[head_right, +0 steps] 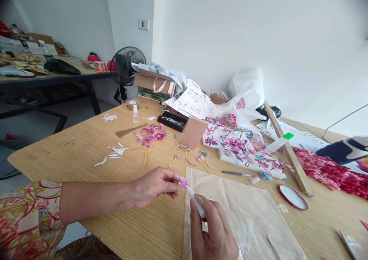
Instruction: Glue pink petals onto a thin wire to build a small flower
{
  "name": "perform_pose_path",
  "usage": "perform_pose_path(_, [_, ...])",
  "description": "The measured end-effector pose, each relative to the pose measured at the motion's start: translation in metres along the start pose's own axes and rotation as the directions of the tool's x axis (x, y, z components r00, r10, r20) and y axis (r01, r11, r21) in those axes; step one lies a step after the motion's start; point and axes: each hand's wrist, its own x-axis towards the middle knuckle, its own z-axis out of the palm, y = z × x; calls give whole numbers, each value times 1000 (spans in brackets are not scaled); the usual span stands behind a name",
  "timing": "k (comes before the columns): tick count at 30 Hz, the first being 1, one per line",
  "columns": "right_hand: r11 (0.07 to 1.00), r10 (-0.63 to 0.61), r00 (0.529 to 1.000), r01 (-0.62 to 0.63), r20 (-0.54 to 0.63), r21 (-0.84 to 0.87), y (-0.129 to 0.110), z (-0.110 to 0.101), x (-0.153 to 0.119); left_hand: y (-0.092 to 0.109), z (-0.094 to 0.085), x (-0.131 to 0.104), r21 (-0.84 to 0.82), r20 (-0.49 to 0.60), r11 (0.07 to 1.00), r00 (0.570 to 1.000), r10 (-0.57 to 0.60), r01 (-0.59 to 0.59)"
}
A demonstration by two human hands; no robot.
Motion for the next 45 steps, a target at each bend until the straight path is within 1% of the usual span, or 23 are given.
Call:
perform_pose_path(6, [999, -24, 1000, 23, 19, 42, -1, 1, -3, 2, 1, -1, -53, -11, 998, 1000, -25, 24])
perform_pose_path(11, [999, -11, 1000, 12, -19, 44, 1, 1, -4, 4, 3, -3, -56, -10, 998, 999, -38, 37])
perform_pose_path(14, [999, 0, 1000, 1, -26, 37, 0, 1, -3, 4, 3, -3, -80, 2, 995, 999, -52, 52])
perform_pose_path(18, [999, 0, 1000, 0, -7, 35, -3, 2, -4, 3, 1, -3, -118, 17, 991, 998, -64, 65])
perform_pose_path(23, [999, 5, 999, -3, -48, 42, -1, 1, -4, 1, -1, -3, -165, 37, 983, 997, -69, 74])
perform_pose_path(27, [999, 1, 998, 2, -58, 40, 2, 0, -4, 0, -1, -3, -185, 58, 979, 995, -77, 87])
perform_pose_path(30, [999, 1, 998, 2, -63, 55, 2, 0, -3, -1, -1, -2, -181, 86, 980, 994, -72, 86])
perform_pose_path(33, [998, -17, 999, 20, -41, 60, 1, 0, -3, -2, -2, -1, -170, 99, 982, 993, -66, 82])
perform_pose_path(35, [998, -28, 999, 30, -29, 47, 0, 0, -3, -3, -2, -1, -161, 97, 984, 993, -63, 78])
perform_pose_path(40, [1000, -4, 998, 5, -59, 26, 0, 0, -2, -3, -2, -2, -128, 98, 989, 993, -66, 79])
perform_pose_path(45, [999, -28, 999, 29, -40, 34, 0, -1, -2, -1, -1, -3, -107, 91, 990, 993, -79, 88])
